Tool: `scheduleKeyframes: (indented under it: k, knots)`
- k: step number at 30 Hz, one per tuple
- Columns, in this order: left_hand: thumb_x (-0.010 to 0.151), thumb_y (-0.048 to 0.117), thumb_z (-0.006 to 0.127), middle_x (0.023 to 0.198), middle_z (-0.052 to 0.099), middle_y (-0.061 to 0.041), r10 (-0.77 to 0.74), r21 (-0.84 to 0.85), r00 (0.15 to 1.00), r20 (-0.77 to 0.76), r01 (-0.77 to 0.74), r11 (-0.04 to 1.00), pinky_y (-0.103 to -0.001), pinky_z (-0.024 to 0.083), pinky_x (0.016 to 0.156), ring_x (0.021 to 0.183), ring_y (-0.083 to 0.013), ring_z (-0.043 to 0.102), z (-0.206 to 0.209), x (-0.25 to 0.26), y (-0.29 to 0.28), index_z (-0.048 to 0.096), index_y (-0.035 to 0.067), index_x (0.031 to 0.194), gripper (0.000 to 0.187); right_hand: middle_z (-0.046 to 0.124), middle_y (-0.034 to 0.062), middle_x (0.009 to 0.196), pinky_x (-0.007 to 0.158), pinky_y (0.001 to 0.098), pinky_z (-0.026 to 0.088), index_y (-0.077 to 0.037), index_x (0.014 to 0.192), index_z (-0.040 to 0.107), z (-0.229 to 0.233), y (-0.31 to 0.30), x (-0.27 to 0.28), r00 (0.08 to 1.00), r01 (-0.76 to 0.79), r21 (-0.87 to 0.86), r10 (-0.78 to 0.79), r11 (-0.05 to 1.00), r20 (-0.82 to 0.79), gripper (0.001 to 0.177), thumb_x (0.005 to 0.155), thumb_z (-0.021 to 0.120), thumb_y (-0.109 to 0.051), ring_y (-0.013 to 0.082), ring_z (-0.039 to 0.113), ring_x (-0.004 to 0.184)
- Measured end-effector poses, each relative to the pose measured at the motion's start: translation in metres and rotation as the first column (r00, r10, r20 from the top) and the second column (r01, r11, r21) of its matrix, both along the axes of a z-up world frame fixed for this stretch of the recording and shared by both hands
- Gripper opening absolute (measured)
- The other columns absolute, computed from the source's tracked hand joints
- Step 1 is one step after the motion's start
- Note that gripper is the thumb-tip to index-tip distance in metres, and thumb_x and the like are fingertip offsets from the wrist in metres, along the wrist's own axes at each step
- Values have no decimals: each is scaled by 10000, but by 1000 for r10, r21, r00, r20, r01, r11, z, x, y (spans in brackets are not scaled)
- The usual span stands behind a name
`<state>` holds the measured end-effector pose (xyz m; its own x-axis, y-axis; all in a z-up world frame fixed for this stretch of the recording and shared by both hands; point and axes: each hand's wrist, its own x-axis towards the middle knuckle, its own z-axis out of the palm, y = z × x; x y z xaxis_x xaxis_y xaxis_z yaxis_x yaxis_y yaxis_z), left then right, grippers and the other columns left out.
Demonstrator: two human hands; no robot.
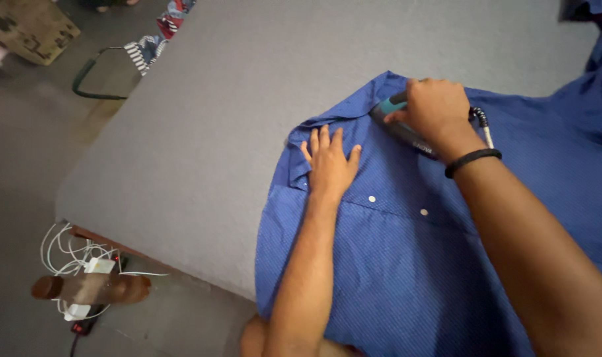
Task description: The person irons a blue patterned shirt laid out on a gray surface. They use a teal electric iron in their right hand and hold the shirt with their left hand, moving the iron back and forth across the front and collar areas.
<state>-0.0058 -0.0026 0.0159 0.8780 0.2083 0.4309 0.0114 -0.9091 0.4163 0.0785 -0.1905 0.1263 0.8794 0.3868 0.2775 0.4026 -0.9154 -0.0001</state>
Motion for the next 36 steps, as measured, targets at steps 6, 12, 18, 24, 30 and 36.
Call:
scheduleKeyframes:
  k: [6,12,18,24,30,36]
  knots:
    - [888,434,703,1498,488,-240,-2,-23,1000,-24,1,1000,-632,176,1194,1454,-412,352,5,-1,0,608,25,1367,637,776,123,984,734,444,585,-230,1074,809,4,16,22,998,-50,-15,49,999,-31,489,758,816,-603,320,748,890]
    - [879,432,707,1493,481,-253,-3,-42,1000,-20,2,999,-634,174,1188,1453,-422,343,8,-1,-1,599,14,1373,656,776,107,951,732,442,583,-181,1064,777,8,18,31,986,-158,-180,145,971,-80,596,703,828,-653,319,742,888]
    - [891,431,701,1503,475,-255,0,-36,999,-40,-1,999,-630,169,1198,1454,-424,342,11,-3,-1,586,12,1387,660,773,148,919,684,428,591,-143,1018,814,-10,26,36,994,108,7,-108,994,26,524,764,825,-601,331,758,826]
    - [884,428,700,1545,438,-250,-7,-39,999,-43,6,999,-631,150,1197,1476,-425,310,10,-4,-2,584,16,1386,659,774,134,956,726,443,590,-157,1028,811,-9,27,47,1000,-10,-50,10,999,1,547,752,810,-628,323,749,880]
    - [890,433,697,1570,406,-250,-1,-48,998,-65,-2,999,-630,141,1206,1496,-430,289,12,-3,-2,580,23,1398,664,775,129,995,729,438,596,-139,1082,780,-2,41,58,993,-112,-147,115,983,11,665,718,812,-694,312,746,914]
    - [836,484,758,1574,349,-294,43,-105,995,-85,-52,993,-560,213,1211,1495,-472,236,21,-7,-1,537,-16,1420,800,774,133,1035,775,467,596,-217,1122,792,2,61,60,993,-66,-68,59,996,-105,579,722,829,-635,336,744,942]
